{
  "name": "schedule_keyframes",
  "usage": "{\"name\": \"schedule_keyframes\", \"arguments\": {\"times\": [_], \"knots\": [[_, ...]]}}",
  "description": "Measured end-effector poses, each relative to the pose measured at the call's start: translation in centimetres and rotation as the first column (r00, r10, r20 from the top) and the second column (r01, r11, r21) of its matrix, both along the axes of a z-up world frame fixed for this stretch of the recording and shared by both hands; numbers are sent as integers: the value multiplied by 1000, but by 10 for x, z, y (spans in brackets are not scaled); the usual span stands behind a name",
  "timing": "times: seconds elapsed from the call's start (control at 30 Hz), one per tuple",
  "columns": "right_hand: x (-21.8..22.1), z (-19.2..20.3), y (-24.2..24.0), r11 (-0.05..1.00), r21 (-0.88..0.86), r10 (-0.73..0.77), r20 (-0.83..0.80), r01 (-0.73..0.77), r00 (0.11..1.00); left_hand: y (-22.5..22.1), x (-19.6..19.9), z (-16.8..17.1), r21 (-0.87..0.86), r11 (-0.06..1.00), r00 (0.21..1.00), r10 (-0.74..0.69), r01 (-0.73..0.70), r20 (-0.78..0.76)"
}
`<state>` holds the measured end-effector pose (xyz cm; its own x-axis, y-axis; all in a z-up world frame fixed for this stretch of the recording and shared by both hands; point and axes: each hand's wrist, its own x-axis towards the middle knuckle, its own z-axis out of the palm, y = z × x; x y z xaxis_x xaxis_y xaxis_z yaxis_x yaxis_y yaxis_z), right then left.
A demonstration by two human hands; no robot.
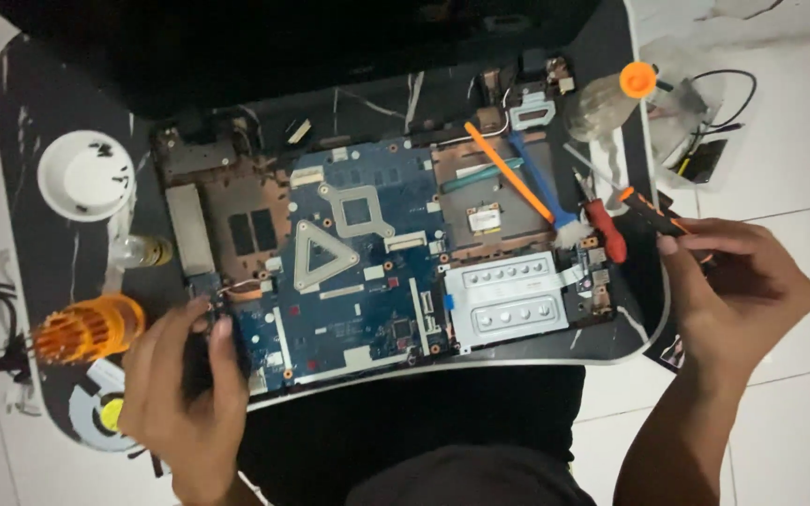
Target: Connecting internal ribbon cables and installing a cooling fan on a laptop motherboard during a repair process.
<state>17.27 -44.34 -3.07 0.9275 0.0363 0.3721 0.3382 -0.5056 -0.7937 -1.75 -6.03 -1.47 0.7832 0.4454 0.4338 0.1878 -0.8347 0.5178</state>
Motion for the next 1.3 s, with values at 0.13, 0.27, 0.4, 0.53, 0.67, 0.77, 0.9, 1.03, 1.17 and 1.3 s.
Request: {"name": "schedule_keyframes", "arguments": {"times": [0.13,0.27,0.4,0.53,0.67,0.77,0.9,1.03,1.17,1.3], "knots": [[5,-3,11,997,31,-73,-82,76,994,-2,-6,-8,-21,997,997,73,-73,3],[7,-10,16,996,-20,-92,-53,91,994,-3,-2,-9,-12,999,998,46,-45,52],[15,-14,15,986,-145,-90,-64,80,994,0,-4,-18,37,999,997,37,-39,65],[22,-21,13,982,-190,4,-57,-15,998,-1,0,-16,38,998,994,39,-43,99],[24,-24,6,949,-306,74,3,-69,997,0,3,-11,37,999,993,-6,2,117],[27,-26,4,918,-384,134,55,-103,990,2,5,-8,-22,1000,998,7,-5,63],[25,-18,18,911,-379,213,98,-162,972,3,6,-8,21,1000,995,-18,16,101],[22,-9,25,903,-408,236,201,-138,951,2,4,-12,64,998,991,-37,29,129],[20,-2,28,885,-451,282,318,-118,905,0,3,-11,83,996,989,-50,38,140],[18,1,33,911,-385,274,292,-150,916,-2,0,-14,96,995,989,-43,30,140]]}}
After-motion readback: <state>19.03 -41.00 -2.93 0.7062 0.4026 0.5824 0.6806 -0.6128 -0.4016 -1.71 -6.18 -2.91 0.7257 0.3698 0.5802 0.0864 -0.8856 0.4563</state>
